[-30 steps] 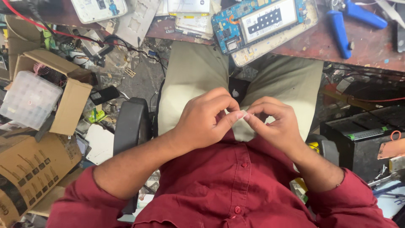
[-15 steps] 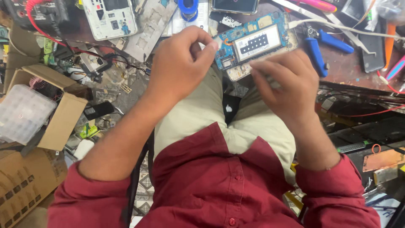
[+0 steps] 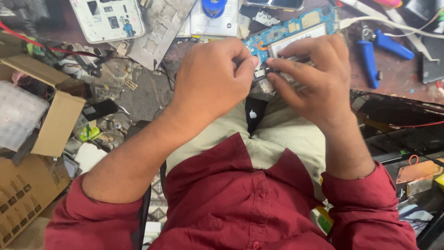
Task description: The person applies small pieces of tape to a disassembled mobile phone motherboard using tweezers. They tear tape from a roll, place it on the board, and smooth it down with the tweezers.
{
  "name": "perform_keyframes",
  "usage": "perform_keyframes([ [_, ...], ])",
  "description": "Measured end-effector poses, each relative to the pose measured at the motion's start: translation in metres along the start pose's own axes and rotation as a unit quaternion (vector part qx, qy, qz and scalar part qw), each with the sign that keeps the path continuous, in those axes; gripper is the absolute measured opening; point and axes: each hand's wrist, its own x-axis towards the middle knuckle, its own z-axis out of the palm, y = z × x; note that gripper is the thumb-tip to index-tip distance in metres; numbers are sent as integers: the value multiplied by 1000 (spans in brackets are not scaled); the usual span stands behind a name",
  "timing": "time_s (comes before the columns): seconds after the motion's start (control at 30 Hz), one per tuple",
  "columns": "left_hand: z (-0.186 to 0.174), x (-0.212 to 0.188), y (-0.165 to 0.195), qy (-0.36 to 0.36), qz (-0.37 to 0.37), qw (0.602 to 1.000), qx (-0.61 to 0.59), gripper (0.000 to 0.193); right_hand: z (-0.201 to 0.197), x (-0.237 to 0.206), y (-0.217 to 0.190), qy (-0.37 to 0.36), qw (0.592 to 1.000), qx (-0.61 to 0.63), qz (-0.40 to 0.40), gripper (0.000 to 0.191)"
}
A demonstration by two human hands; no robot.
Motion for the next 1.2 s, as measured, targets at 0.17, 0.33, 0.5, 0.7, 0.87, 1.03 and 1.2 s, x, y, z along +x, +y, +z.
perform_keyframes([
  [0.17, -2, 2, -3, -19, -27, 999, -28, 19, 2, 1, 5, -29, 1000, -5, -2, 30],
  [0.33, -6, 5, -3, -33, -41, 998, -44, 19, 5, -1, 9, -36, 999, -2, 0, 29],
  [0.5, -6, 6, -3, -36, -35, 998, -38, 20, 7, -2, 13, -40, 999, 7, 4, 28],
  [0.7, -3, 7, -3, -41, -33, 998, -20, 20, 10, -5, 17, -37, 999, 16, 8, 26],
  [0.87, -2, 6, -2, -37, -27, 999, -7, 19, 12, -6, 18, -34, 999, 22, 11, 25],
  [1.03, -3, 7, -3, -44, 5, 999, 13, 16, 13, -7, 20, -33, 999, 19, 7, 24],
  [1.2, -2, 7, -3, -49, 5, 998, 26, 15, 14, -9, 21, -31, 999, 20, 5, 24],
])
